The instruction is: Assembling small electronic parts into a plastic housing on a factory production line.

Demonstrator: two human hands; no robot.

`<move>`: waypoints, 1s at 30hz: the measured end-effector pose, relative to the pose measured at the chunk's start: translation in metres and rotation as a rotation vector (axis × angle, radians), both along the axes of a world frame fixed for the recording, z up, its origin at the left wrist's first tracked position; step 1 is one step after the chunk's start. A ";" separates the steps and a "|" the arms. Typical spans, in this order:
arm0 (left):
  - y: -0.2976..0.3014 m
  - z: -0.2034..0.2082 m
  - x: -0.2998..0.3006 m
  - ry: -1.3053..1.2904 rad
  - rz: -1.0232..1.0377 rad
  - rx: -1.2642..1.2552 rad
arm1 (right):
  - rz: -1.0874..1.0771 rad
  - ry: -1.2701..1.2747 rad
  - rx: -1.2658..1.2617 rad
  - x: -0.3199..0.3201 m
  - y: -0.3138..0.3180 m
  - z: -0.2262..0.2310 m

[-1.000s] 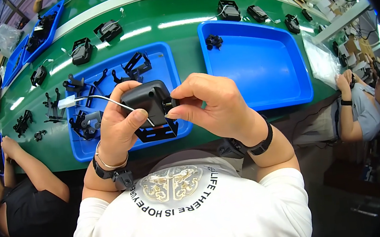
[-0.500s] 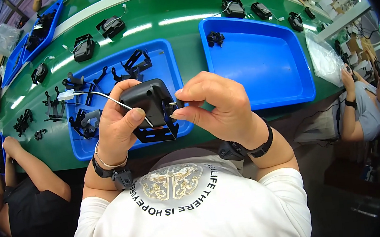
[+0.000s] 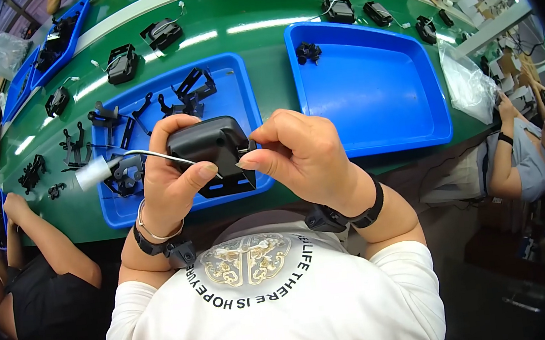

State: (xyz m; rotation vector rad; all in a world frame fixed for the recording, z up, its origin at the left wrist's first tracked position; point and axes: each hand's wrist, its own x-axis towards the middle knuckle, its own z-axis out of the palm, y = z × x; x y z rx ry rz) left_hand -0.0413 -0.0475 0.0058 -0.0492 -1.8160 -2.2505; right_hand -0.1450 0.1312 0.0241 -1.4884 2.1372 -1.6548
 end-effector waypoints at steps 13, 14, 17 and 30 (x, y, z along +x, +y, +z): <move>0.000 -0.001 -0.002 0.020 0.001 -0.077 | -0.021 -0.081 -0.030 0.009 -0.007 -0.009; 0.000 -0.001 -0.002 0.020 0.001 -0.071 | -0.061 -0.200 -0.109 0.014 -0.010 -0.012; 0.000 -0.002 -0.004 0.023 -0.002 -0.061 | -0.108 -0.220 -0.195 0.015 -0.010 -0.017; -0.002 -0.003 -0.001 -0.023 -0.046 0.001 | -0.101 0.156 -0.018 0.019 0.003 -0.007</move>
